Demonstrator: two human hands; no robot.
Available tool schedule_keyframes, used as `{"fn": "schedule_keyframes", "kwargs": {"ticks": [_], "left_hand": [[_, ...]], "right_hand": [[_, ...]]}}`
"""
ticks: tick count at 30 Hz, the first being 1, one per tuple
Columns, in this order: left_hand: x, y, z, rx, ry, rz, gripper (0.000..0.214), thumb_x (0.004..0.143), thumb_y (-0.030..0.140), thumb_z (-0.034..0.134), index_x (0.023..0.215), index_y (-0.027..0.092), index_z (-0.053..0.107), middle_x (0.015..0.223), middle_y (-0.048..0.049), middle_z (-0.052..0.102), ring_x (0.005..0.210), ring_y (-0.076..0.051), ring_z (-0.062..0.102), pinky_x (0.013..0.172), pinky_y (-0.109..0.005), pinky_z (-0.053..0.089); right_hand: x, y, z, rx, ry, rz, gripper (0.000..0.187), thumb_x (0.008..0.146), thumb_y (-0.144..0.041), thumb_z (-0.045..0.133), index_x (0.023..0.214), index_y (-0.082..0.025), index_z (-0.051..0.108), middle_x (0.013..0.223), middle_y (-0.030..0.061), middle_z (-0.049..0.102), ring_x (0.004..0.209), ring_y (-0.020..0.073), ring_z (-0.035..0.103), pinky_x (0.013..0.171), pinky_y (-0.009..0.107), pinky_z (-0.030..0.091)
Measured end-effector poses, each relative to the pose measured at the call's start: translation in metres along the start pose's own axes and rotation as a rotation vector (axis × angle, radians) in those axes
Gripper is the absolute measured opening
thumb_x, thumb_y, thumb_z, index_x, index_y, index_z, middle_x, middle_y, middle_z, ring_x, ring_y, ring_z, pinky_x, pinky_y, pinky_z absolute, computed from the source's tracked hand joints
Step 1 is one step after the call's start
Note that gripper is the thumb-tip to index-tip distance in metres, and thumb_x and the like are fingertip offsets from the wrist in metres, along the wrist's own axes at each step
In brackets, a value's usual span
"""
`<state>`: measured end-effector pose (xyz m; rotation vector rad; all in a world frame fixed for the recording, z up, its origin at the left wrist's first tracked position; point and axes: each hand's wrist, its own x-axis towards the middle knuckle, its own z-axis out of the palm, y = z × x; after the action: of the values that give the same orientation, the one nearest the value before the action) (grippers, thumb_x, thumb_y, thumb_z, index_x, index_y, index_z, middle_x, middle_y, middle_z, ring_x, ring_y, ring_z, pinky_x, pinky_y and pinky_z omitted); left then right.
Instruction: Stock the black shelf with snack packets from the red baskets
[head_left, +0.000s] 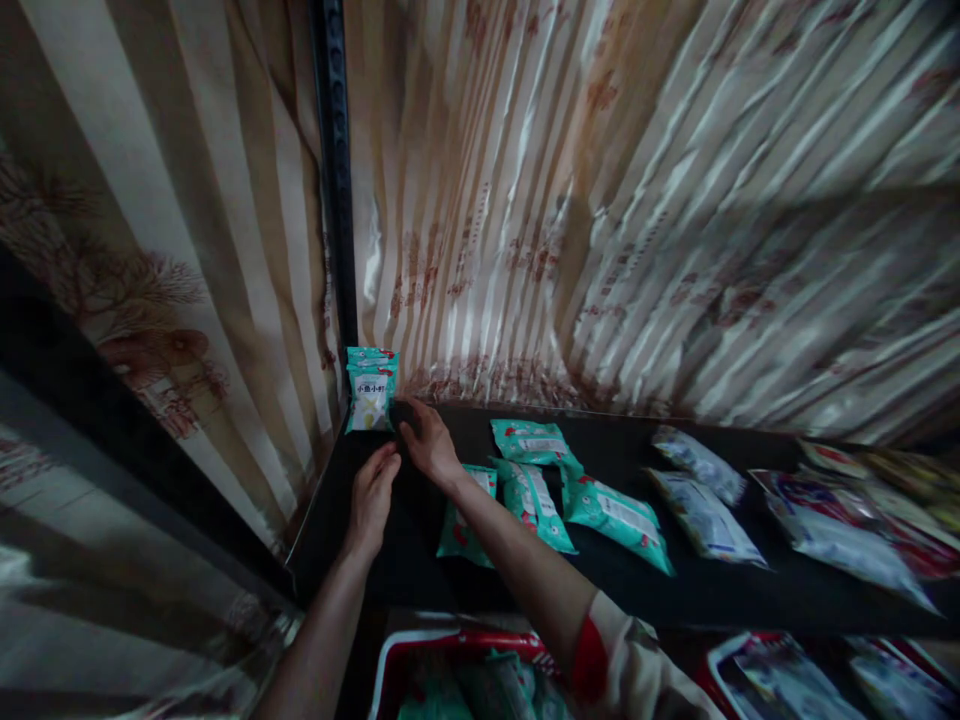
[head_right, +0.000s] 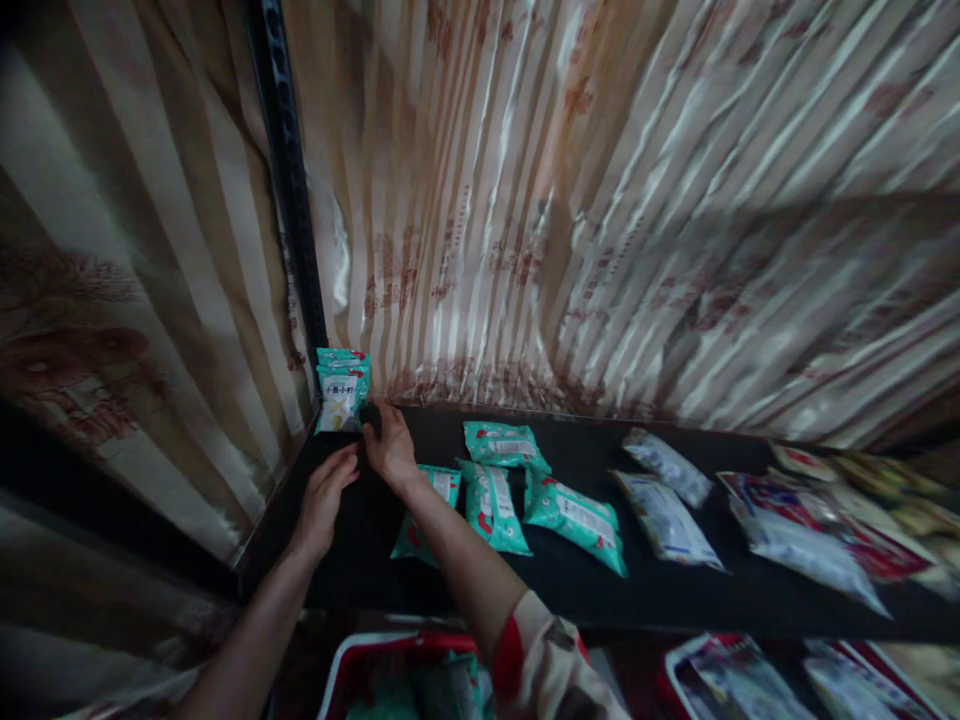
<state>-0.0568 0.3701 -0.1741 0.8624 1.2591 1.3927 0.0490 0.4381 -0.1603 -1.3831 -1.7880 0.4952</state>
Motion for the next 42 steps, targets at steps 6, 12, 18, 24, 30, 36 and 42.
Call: {"fn": "schedule_keyframes", "kwargs": {"ticks": [6,12,18,24,30,36,42], "left_hand": [[-0.03,-0.009,0.02,0.231,-0.189,0.106,0.025,0.071,0.022,0.059,0.094,0.019,0.069,0.119,-0.011,0.061,0.111,-0.023,0.056,0.09,-0.035,0.048],[-0.06,-0.018,0.036,0.396,-0.329,0.172,0.035,0.066,0.019,0.061,0.1,0.023,0.068,0.129,-0.0097,0.054,0.119,-0.025,0.051,0.101,-0.039,0.041],[-0.078,-0.038,0.036,0.532,-0.36,0.299,0.05,0.065,0.015,0.06,0.115,0.023,0.061,0.139,-0.0098,0.044,0.127,-0.027,0.043,0.107,-0.041,0.033],[-0.086,-0.041,0.035,0.541,-0.343,0.33,0.053,0.065,0.012,0.057,0.117,0.022,0.06,0.142,-0.0103,0.041,0.129,-0.026,0.041,0.107,-0.04,0.033],[-0.075,-0.028,0.024,0.458,-0.225,0.302,0.038,0.066,0.02,0.06,0.104,0.023,0.067,0.127,-0.0097,0.056,0.119,-0.025,0.051,0.103,-0.039,0.037],[-0.056,-0.018,0.011,0.393,-0.25,0.31,0.029,0.064,0.025,0.064,0.093,0.025,0.07,0.113,-0.007,0.065,0.109,-0.023,0.057,0.101,-0.038,0.039],[-0.043,-0.011,0.011,0.33,-0.27,0.294,0.025,0.063,0.028,0.067,0.087,0.023,0.072,0.104,-0.0082,0.067,0.101,-0.023,0.06,0.096,-0.037,0.044]], "right_hand": [[-0.064,0.008,-0.061,-0.089,0.118,-0.045,0.043,0.083,-0.019,0.041,0.125,-0.014,0.051,0.127,0.0141,0.052,0.12,0.024,0.047,0.103,0.043,0.039],[-0.128,0.015,-0.088,-0.131,0.075,-0.017,0.042,0.085,-0.018,0.04,0.126,-0.021,0.051,0.136,0.0128,0.045,0.128,0.0271,0.04,0.103,0.05,0.039],[-0.163,0.017,-0.084,-0.187,0.022,-0.01,0.043,0.082,-0.021,0.048,0.125,-0.017,0.053,0.135,0.0172,0.044,0.129,0.0305,0.039,0.103,0.05,0.039],[-0.178,0.019,-0.076,-0.141,0.053,0.039,0.039,0.083,-0.021,0.048,0.122,-0.019,0.056,0.131,0.0157,0.049,0.127,0.0281,0.043,0.101,0.046,0.043],[-0.171,0.015,-0.08,0.015,0.049,0.001,0.042,0.084,-0.012,0.038,0.12,-0.021,0.057,0.125,0.0113,0.058,0.121,0.0211,0.05,0.103,0.044,0.04],[-0.157,0.02,-0.087,0.097,-0.095,-0.088,0.051,0.081,-0.007,0.039,0.129,-0.023,0.05,0.127,0.0066,0.058,0.119,0.0186,0.052,0.103,0.042,0.041],[-0.143,0.029,-0.088,0.005,-0.147,-0.124,0.063,0.072,-0.001,0.046,0.13,-0.026,0.049,0.127,0.0074,0.055,0.12,0.0202,0.049,0.102,0.042,0.041]]}}
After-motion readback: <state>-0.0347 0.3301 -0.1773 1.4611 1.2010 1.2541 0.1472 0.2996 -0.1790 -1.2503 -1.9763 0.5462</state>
